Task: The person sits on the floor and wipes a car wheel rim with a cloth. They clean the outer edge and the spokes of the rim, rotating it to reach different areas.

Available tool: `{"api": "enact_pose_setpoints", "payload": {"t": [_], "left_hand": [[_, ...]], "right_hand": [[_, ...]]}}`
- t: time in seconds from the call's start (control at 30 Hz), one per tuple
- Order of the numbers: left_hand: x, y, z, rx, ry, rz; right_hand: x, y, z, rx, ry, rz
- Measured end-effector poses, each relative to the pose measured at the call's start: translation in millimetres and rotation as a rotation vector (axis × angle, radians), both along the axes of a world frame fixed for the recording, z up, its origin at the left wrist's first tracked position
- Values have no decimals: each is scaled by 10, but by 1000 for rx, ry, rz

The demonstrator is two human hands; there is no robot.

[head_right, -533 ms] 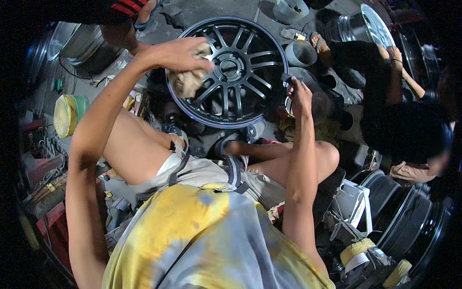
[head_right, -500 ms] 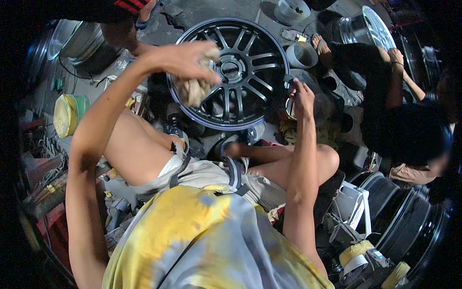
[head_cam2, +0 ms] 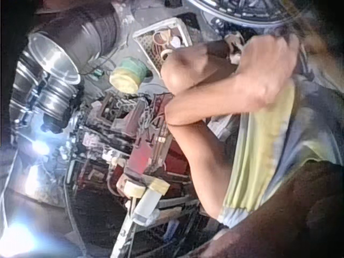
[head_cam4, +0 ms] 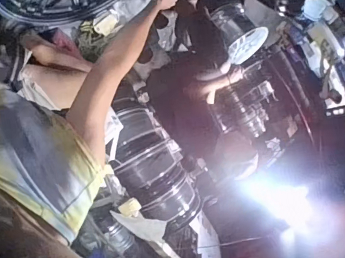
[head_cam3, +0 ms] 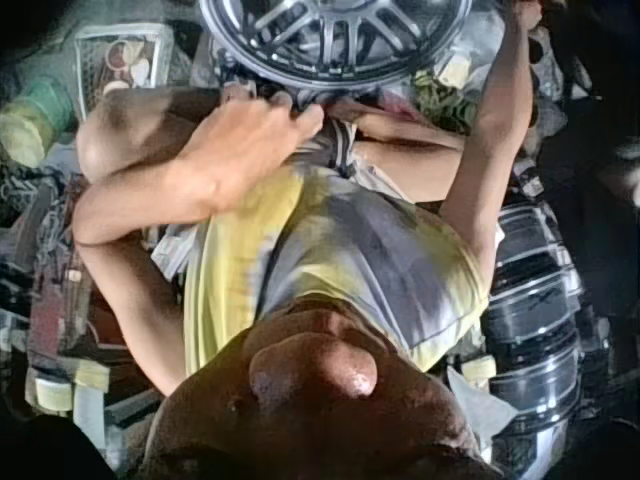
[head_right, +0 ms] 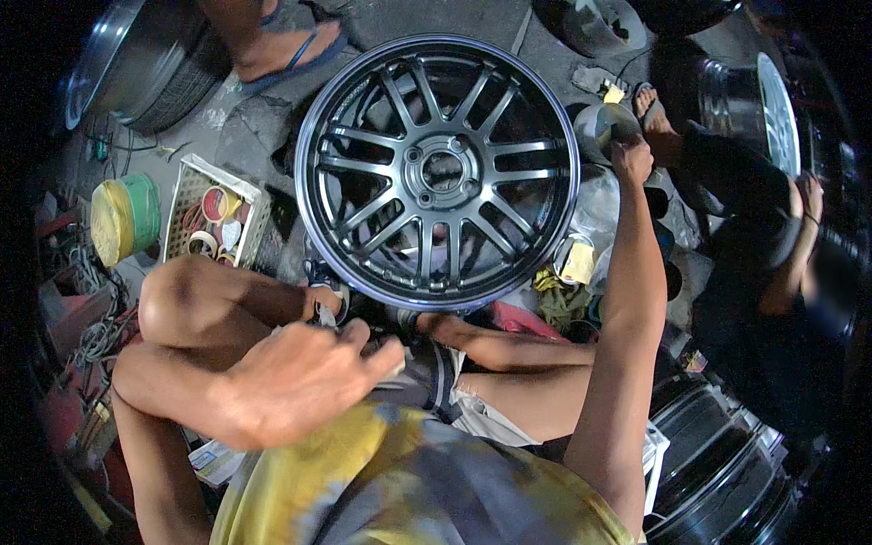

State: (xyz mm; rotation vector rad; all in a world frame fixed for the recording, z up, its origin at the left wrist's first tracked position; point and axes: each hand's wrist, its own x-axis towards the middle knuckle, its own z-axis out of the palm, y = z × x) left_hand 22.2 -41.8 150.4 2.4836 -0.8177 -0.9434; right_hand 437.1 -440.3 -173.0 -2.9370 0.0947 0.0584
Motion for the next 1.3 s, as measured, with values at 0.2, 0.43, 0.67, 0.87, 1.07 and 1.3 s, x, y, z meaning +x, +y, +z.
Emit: {"api": "enact_pose_setpoints", "payload": {"t": [0.2,0.43,0.67,0.87,1.07,1.3], "left_hand": [[152,114,8,-52,-203,49],[86,235,-70,-139,-246,199],[-76,172,-153,-290,-274,281],[-334,9,-307,-557,-300,333],[-468,-202,-400,-795,-315,362],[-332,-402,-397,-548,151,113]], "right_hand": [[497,-79,-559,-156,154,-69],[565,-121,-899,-309,241,124],[505,-76,-576,-66,115,229],[264,-8,-210,9,79,263],[-1,82,-139,-109,-74,324],[-106,71,-160,-59,86,382]]}}
